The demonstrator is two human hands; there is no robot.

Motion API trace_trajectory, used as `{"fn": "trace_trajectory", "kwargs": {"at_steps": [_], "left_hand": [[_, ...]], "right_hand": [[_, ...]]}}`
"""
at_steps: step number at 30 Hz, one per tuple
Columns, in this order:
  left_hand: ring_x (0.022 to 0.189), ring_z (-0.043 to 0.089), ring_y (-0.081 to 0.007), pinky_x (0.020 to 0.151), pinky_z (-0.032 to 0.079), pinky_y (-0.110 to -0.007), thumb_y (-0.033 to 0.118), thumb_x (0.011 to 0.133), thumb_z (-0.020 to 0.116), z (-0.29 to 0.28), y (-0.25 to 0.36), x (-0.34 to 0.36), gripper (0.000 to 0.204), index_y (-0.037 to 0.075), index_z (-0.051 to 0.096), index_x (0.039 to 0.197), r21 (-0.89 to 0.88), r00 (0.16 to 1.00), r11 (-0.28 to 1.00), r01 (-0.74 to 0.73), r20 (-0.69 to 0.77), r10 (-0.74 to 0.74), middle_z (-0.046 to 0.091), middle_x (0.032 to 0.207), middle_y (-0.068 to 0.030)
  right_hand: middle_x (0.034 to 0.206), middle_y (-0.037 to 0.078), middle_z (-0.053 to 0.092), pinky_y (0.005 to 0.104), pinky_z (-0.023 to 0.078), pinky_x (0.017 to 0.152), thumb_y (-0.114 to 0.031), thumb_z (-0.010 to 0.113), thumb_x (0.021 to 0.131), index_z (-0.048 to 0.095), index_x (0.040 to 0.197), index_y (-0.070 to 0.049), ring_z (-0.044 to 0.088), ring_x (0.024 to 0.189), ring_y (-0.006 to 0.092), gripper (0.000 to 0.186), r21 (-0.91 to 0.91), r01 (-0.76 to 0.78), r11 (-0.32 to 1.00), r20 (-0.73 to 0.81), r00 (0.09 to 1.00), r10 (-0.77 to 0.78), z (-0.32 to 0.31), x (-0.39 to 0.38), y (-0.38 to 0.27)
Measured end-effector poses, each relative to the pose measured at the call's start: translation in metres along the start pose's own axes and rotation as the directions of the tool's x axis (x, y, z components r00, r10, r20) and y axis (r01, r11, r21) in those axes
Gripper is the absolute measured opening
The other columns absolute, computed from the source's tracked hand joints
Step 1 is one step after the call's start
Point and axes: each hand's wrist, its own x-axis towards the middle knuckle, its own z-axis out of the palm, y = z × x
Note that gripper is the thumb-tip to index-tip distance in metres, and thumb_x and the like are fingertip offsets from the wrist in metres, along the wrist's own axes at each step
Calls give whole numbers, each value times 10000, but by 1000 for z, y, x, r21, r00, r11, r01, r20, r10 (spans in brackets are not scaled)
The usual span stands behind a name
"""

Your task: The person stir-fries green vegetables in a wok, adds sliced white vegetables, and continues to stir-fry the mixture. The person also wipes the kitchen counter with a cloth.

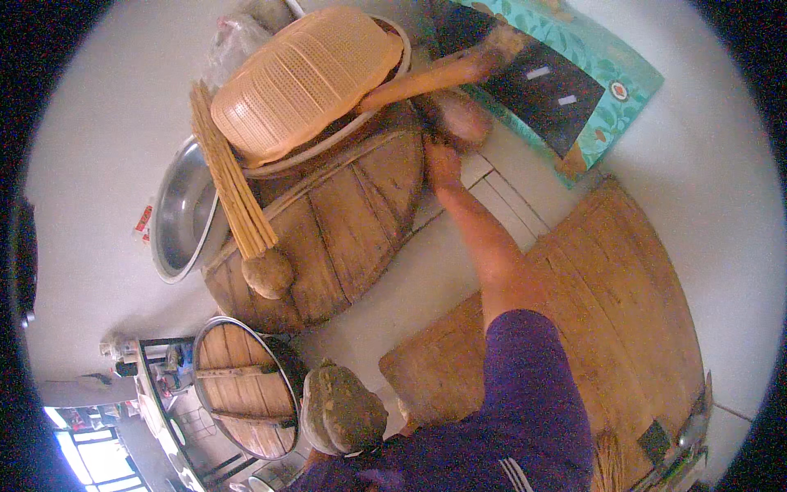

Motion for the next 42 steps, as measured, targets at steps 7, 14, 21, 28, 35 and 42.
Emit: {"fn": "trace_trajectory", "kwargs": {"at_steps": [7,14,21,28,35,42], "left_hand": [[1182,402,-301,962,349,-484,533,801,442,-3,-2,-1,625,153,375,1292,3,1000,1000,9,5,-9,402,1314,-96],[1179,404,-300,960,353,-483,532,798,449,-4,1,-2,624,153,379,1288,-8,1000,1000,-3,15,4,404,1312,-96],[1177,406,-300,957,356,-483,531,796,455,-3,-2,6,622,154,382,1285,-2,1000,1000,-1,2,1,406,1310,-96],[1175,408,-300,954,359,-482,529,793,462,5,-3,15,621,154,386,1282,22,1000,1000,15,11,-15,409,1307,-96],[1173,410,-299,952,363,-481,528,791,468,3,-1,10,620,154,389,1279,25,1000,1000,11,2,-11,411,1305,-96],[1171,412,-299,949,366,-481,526,788,475,14,1,19,619,155,392,1276,52,999,998,47,16,-47,413,1303,-96]], "right_hand": [[1041,153,557,442,476,786,-141,450,813,524,1118,-119,523,976,349,315,-74,154,985,58,987,-150,-1,10,21],[1000,191,554,440,458,760,-75,542,712,574,984,-52,550,901,372,275,-111,244,963,476,864,-164,-75,-45,40],[1052,232,528,463,444,763,-204,570,757,545,1047,-40,521,950,402,335,141,-190,972,-92,975,204,-17,3,38],[1149,144,479,436,470,762,-144,485,805,533,1146,-232,504,986,364,356,-235,31,972,-41,998,-42,16,7,36],[1013,144,543,421,483,737,-80,534,719,617,935,-112,550,912,351,234,-170,217,961,407,904,-132,-99,-58,65],[1271,214,417,533,346,924,-218,470,806,427,1258,-114,418,1134,400,466,-340,-34,940,183,978,102,-82,6,119]]}}
